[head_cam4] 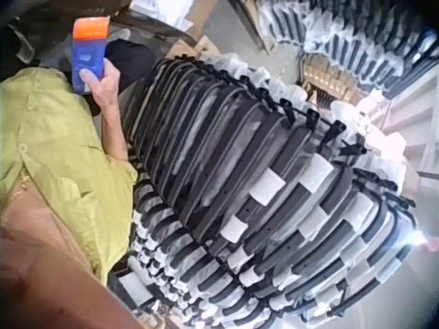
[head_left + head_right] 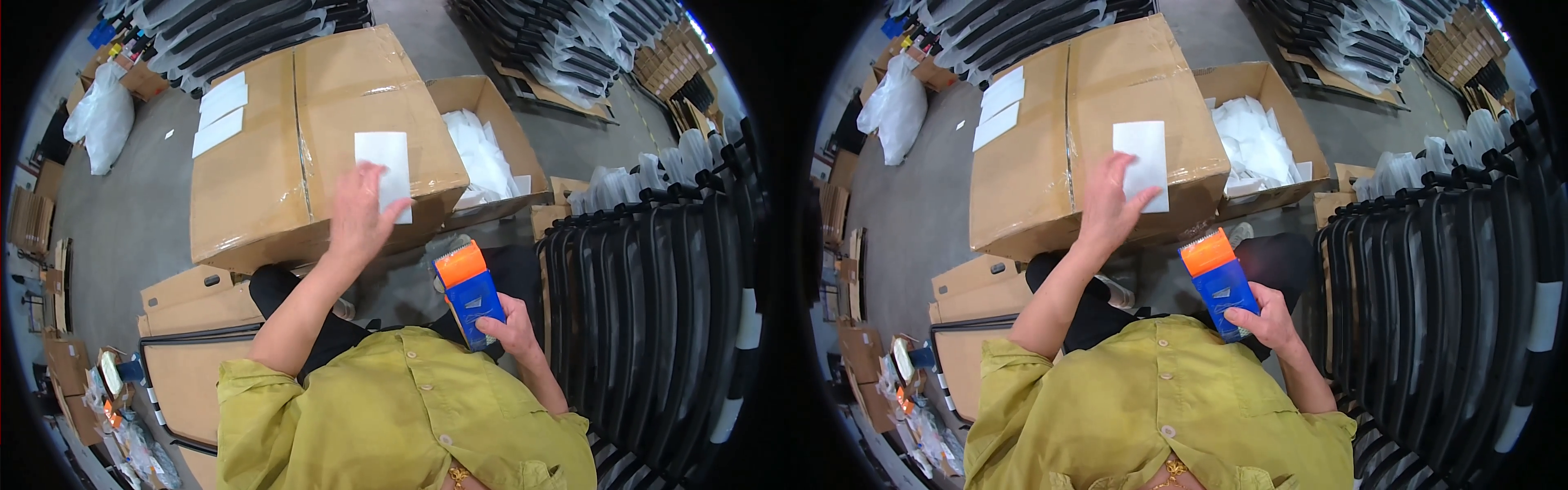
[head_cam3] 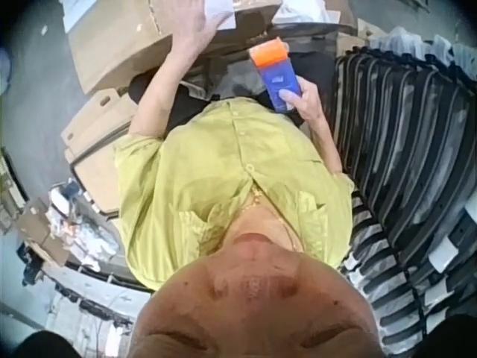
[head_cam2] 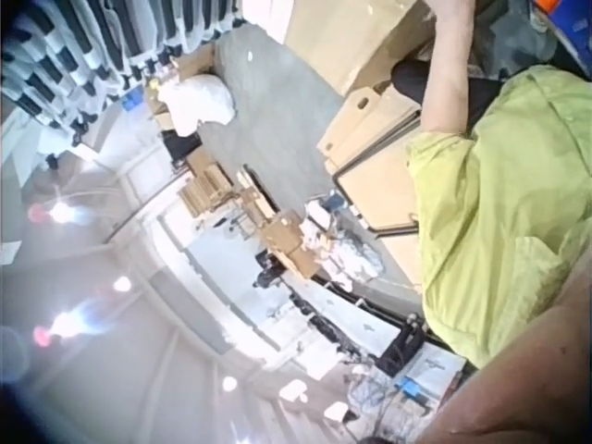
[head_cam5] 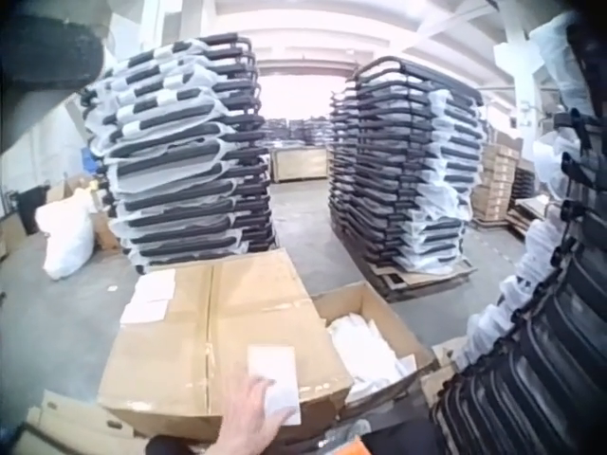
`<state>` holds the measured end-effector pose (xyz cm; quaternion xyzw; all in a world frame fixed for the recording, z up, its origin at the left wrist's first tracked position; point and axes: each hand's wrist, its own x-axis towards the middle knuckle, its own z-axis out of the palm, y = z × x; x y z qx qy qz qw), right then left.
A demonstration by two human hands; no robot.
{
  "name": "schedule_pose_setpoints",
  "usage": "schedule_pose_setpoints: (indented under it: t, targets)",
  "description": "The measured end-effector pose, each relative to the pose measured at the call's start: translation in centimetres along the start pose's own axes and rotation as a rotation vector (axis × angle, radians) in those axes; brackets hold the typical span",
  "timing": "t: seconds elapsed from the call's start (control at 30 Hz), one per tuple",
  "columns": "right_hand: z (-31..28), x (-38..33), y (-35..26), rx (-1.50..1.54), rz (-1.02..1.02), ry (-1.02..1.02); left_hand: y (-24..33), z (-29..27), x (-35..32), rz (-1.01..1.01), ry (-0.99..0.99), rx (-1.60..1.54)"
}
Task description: Applying protective foam padding to metal frames and preparing them for transport in a warehouse environment.
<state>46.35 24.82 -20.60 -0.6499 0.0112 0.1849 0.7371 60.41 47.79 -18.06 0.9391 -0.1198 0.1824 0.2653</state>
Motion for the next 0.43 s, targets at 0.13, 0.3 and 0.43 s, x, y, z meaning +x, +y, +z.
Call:
schedule_pose_setpoints:
  t: [0.13, 0.3, 0.43]
  targets:
    - [0.9, 0.1, -0.3, -0.046, -0.013, -0.036, 2.3, -1.1, -0.7, -0.335, -0.684, -0.888]
    - [2.9, 0.3, -0.5, -0.023, 0.003, -0.017, 1.1, -0.5, -0.6, -0.259, -0.805, -0.786]
    - [6.1, 0.7, -1.2, 0.118, 0.035, 0.044, -0.2, -1.4, 0.7, 0.066, -0.710, -0.627]
